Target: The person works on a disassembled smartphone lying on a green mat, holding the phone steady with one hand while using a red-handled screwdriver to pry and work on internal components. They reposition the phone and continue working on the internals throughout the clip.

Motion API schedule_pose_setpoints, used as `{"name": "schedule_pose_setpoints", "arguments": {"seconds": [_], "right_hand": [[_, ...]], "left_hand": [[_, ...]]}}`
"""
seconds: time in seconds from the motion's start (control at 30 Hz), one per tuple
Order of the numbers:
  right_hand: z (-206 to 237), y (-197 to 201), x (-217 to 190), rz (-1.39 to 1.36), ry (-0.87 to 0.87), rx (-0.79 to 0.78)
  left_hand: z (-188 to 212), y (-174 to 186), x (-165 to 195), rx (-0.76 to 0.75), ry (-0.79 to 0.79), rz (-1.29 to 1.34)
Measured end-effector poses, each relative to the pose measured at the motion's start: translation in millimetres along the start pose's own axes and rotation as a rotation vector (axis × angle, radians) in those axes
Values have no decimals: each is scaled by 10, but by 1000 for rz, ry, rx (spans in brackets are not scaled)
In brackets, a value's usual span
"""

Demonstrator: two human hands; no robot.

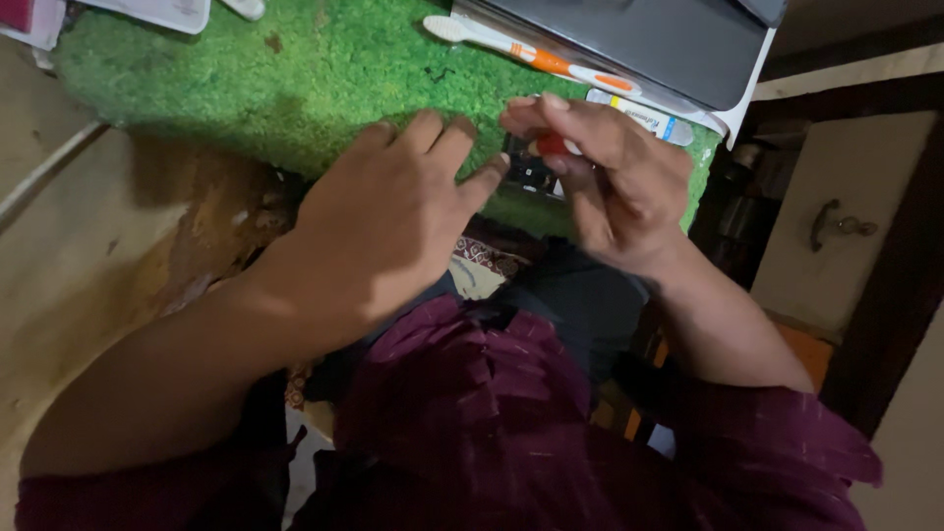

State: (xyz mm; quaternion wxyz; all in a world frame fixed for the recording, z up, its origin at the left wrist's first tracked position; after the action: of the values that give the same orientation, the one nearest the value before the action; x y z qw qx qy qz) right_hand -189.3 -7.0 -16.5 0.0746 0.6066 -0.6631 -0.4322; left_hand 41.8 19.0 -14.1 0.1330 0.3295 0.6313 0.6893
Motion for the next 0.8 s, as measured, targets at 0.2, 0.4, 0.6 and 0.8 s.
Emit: {"name": "schedule_pose_setpoints", "arguments": {"seconds": [0.2,0.4,0.6,0.8], "right_hand": [[-7,-47,47,87,2,138],[-67,-17,65,49,4,90],[-81,-41,29,142,-39,108],[-51,-32,25,45,-6,63]], "left_hand": [[-4,-12,-15,-45,-3,11],[-31,-20,-21,-75,-2,27],[-12,4,-3,-48,-9,6],[-34,7,-5,66,-22,-7]]}}
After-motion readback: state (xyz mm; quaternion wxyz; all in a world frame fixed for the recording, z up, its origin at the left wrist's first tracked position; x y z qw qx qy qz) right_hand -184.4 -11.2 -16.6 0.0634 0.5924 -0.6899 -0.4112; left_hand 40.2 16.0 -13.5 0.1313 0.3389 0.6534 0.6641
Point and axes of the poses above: each hand's wrist, its own z-axis away from the middle knuckle, its own y-axis out of the back of the hand, x = y × z, the point moved 1 cm from there along -z, towards the middle knuckle, and after that the axes turned 6 degrees about y, right-handed, at the moved point
